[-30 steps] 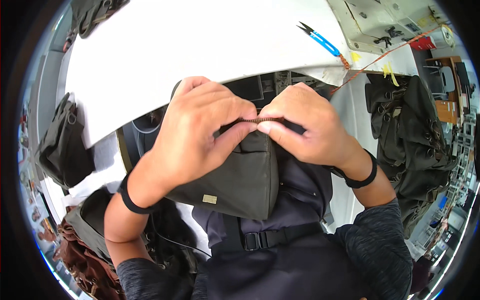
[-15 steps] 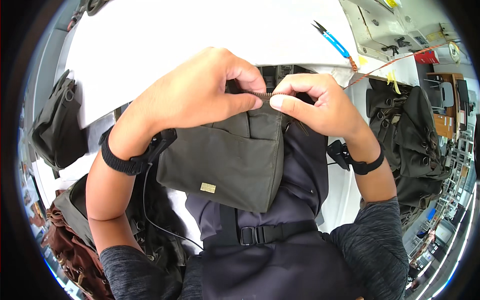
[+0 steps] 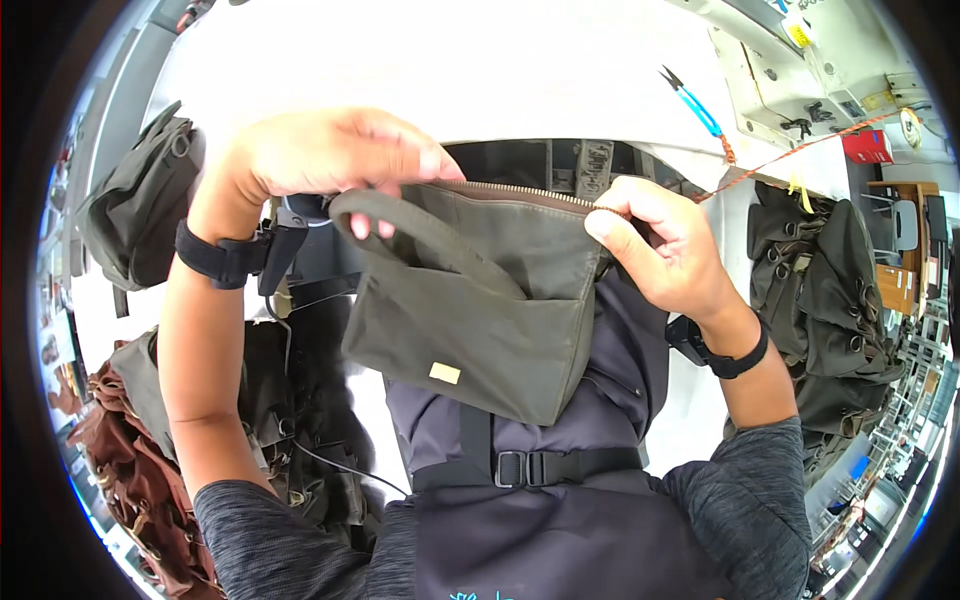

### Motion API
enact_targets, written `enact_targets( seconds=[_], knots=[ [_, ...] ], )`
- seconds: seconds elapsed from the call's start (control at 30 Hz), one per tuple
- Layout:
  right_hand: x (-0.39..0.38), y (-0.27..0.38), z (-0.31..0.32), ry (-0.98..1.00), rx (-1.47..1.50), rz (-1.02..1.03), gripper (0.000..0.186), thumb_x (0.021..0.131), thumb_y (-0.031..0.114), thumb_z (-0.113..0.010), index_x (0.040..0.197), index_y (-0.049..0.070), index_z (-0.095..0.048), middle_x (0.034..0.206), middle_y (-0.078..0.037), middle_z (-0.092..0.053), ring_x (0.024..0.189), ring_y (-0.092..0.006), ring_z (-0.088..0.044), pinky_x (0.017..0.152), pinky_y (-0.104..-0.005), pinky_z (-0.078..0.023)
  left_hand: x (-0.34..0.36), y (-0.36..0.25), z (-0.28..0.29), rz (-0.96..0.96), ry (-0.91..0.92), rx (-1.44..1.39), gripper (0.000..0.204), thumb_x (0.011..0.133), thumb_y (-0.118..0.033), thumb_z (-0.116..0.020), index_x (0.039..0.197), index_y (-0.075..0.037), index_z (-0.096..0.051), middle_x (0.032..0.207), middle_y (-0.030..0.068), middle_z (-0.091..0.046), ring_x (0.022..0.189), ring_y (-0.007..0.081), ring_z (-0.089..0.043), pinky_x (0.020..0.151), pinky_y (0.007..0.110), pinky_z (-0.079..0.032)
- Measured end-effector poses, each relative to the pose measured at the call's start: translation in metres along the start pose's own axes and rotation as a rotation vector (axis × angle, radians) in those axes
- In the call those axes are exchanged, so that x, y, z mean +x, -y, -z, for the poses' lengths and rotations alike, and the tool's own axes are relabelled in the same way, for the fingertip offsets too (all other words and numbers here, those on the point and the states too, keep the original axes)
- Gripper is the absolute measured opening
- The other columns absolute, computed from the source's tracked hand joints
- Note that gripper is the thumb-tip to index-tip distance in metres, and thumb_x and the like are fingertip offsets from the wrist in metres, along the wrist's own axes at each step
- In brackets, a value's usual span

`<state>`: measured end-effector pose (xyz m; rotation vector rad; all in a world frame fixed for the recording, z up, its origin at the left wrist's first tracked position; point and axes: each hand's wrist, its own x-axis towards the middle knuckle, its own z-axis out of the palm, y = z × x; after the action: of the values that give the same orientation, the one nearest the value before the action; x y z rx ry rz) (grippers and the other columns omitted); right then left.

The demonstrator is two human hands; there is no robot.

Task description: The person uses pliers to adjust a zipper on a green bag, then places the bag under a sewing machine to stitch the zipper. They guide the bag through the machine, sew the zipper, and inspect the finished seam.

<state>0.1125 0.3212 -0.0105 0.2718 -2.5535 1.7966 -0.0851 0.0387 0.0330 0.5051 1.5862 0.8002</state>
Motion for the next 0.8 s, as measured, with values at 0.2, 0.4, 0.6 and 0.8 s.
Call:
enact_targets(
  seconds=[0.2,0.4,0.6,0.8],
  knots=[
    [-0.018,0.024,-0.005,-0.006,-0.055,0.098,0.012,0.098,0.006,-0.068,0.089,-0.002,-0.066,0.079,-0.006,-0.061,0.070,-0.0134,-0.056,0.066,-0.0281,-0.046,-0.015,0.042,-0.007,-0.455,-0.198,0.718,0.032,0.094,-0.021,-0.079,0.120,-0.004,-0.072,0.112,0.0035,-0.074,0.092,0.0153,-0.066,0.087,0.030,-0.054],
    [-0.050,0.035,0.001,-0.071,0.062,-0.006,0.013,0.100,0.006,-0.067,0.090,-0.001,-0.065,0.078,-0.001,-0.059,0.071,-0.0075,-0.052,0.064,-0.0246,-0.042,-0.060,0.039,-0.021,-0.319,-0.167,0.013,0.027,0.095,-0.022,-0.081,0.110,0.000,-0.077,0.096,0.0003,-0.076,0.086,0.0095,-0.065,0.081,0.028,-0.054],
    [-0.067,0.036,-0.004,-0.103,0.250,-0.015,0.016,0.103,0.010,-0.067,0.091,0.000,-0.067,0.080,0.001,-0.061,0.072,-0.0043,-0.054,0.065,-0.0220,-0.044,-0.092,-0.016,-0.019,-0.458,-0.330,0.063,0.024,0.089,-0.013,-0.086,0.106,0.001,-0.079,0.093,0.0020,-0.076,0.083,0.0093,-0.066,0.078,0.026,-0.055],
    [-0.062,0.043,-0.009,-0.070,0.308,0.056,0.009,0.097,0.006,-0.074,0.092,0.000,-0.069,0.079,-0.002,-0.066,0.071,-0.0056,-0.058,0.066,-0.0240,-0.048,-0.117,-0.121,-0.013,-0.457,-0.390,0.390,0.022,0.087,-0.012,-0.087,0.100,0.001,-0.075,0.091,-0.0010,-0.074,0.085,0.0055,-0.064,0.080,0.023,-0.051]
  ],
)
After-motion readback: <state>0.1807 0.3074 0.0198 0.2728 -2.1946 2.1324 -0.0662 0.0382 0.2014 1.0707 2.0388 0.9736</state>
